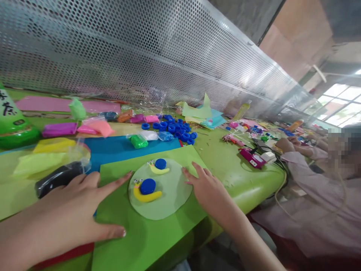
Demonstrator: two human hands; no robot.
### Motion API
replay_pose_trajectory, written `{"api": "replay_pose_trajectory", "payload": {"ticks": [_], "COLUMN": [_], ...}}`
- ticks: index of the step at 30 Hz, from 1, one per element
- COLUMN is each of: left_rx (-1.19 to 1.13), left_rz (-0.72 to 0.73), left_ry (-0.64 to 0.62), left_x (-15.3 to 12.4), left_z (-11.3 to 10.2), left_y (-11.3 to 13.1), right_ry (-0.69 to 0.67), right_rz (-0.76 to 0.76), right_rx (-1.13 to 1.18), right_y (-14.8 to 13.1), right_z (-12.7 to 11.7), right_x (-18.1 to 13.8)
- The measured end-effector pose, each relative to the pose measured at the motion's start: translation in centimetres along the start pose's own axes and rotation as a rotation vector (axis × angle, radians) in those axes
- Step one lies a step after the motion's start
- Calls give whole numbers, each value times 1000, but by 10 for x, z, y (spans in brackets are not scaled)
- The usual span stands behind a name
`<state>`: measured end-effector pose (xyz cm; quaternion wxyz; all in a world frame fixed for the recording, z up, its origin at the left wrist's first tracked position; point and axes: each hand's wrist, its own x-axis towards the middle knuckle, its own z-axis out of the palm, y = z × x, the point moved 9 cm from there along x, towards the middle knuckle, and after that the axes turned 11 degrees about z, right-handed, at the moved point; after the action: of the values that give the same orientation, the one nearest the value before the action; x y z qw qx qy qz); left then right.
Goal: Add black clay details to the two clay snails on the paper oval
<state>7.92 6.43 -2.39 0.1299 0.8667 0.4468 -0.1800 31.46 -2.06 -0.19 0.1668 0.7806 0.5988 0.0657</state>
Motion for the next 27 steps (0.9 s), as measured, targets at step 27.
{"api": "replay_pose_trajectory", "payload": {"ticks": [27], "left_rx": [-30], "left_rz": [-7], "left_ry": [67], "left_x": [-6], "left_z": [-9], "left_y": [3], "right_ry": [210], "right_rz": [-83], "right_rx": [-55], "right_y": [11], "right_z": [7], "right_x": [-2]}}
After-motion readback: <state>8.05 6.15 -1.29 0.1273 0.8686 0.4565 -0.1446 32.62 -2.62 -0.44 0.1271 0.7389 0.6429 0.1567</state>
